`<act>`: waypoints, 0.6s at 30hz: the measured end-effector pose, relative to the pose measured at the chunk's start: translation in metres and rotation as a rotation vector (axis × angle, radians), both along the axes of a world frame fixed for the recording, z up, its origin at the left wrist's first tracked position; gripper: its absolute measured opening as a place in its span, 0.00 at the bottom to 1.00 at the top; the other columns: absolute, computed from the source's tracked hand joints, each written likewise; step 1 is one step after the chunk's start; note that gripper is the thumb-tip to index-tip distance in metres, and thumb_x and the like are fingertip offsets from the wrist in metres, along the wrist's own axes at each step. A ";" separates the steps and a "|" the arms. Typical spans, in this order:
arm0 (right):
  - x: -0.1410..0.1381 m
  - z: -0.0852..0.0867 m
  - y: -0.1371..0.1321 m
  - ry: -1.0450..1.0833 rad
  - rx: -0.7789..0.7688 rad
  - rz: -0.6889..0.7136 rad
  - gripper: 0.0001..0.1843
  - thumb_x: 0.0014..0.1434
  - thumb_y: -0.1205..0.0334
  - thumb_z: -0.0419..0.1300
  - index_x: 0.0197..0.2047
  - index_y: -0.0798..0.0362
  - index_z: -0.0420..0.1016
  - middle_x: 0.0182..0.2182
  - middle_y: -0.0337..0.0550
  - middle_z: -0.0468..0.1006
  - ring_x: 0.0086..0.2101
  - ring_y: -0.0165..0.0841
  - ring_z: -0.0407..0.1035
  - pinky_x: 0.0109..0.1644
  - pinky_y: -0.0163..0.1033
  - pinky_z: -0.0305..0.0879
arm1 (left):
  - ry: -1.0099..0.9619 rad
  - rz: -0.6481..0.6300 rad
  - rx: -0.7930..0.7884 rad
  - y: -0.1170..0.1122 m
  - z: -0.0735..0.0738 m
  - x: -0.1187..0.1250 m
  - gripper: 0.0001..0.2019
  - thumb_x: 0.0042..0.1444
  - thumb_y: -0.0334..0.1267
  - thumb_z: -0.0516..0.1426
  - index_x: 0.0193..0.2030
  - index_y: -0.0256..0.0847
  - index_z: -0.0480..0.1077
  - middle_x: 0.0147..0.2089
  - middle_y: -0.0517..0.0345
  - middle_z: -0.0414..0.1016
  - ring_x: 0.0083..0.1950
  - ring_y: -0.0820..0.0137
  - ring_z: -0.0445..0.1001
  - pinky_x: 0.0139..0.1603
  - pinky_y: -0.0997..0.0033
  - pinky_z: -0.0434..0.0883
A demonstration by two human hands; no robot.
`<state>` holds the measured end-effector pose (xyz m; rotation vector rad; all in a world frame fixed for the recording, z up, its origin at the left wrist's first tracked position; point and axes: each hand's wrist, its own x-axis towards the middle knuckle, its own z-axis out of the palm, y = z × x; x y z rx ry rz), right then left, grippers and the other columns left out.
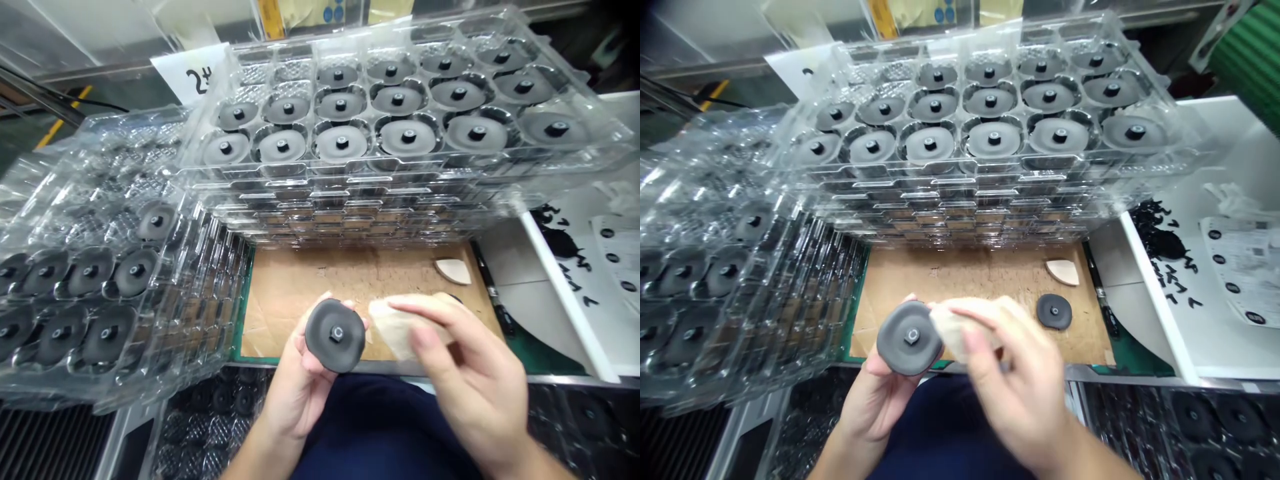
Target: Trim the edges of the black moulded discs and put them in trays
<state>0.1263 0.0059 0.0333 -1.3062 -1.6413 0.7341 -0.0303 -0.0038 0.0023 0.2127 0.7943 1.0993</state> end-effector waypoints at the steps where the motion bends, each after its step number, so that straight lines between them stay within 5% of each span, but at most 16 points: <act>1: -0.007 0.006 0.001 -0.035 0.102 0.065 0.11 0.62 0.68 0.54 0.47 0.52 0.73 0.37 0.40 0.80 0.36 0.30 0.71 0.41 0.34 0.66 | 0.018 0.005 -0.002 -0.001 -0.001 0.000 0.26 0.40 0.41 0.68 0.49 0.46 0.73 0.49 0.55 0.78 0.48 0.66 0.76 0.48 0.74 0.71; 3: -0.019 0.013 0.003 -0.084 0.206 0.225 0.12 0.61 0.70 0.52 0.46 0.59 0.72 0.35 0.45 0.79 0.34 0.33 0.70 0.41 0.39 0.65 | 0.050 0.011 -0.004 -0.004 -0.003 -0.001 0.21 0.43 0.39 0.67 0.47 0.46 0.74 0.48 0.56 0.78 0.49 0.66 0.75 0.52 0.72 0.70; 7: -0.029 0.015 0.009 -0.138 0.041 0.469 0.11 0.62 0.71 0.50 0.41 0.57 0.74 0.32 0.42 0.79 0.32 0.31 0.69 0.37 0.37 0.62 | 0.062 0.005 0.000 -0.008 -0.008 -0.004 0.26 0.34 0.41 0.71 0.45 0.48 0.75 0.47 0.58 0.78 0.49 0.64 0.75 0.54 0.69 0.68; 12: -0.032 0.016 0.010 -0.130 0.243 0.289 0.13 0.63 0.70 0.48 0.43 0.61 0.72 0.28 0.45 0.77 0.28 0.33 0.66 0.34 0.39 0.58 | 0.053 -0.063 -0.017 -0.008 0.004 -0.001 0.19 0.41 0.42 0.68 0.43 0.47 0.77 0.41 0.61 0.79 0.51 0.65 0.73 0.58 0.70 0.65; 16: -0.010 0.017 0.001 -0.166 0.154 0.464 0.11 0.63 0.72 0.49 0.43 0.57 0.72 0.27 0.40 0.75 0.28 0.30 0.65 0.33 0.38 0.56 | -0.004 -0.052 -0.009 -0.004 0.010 -0.004 0.21 0.38 0.39 0.69 0.42 0.51 0.76 0.43 0.65 0.79 0.44 0.69 0.76 0.52 0.71 0.70; 18: 0.005 0.016 -0.002 -0.237 0.097 0.441 0.11 0.62 0.72 0.51 0.43 0.55 0.72 0.28 0.37 0.74 0.27 0.28 0.63 0.33 0.37 0.54 | -0.026 -0.061 0.014 -0.002 0.009 -0.004 0.25 0.33 0.40 0.71 0.43 0.51 0.76 0.44 0.63 0.79 0.42 0.69 0.76 0.48 0.73 0.71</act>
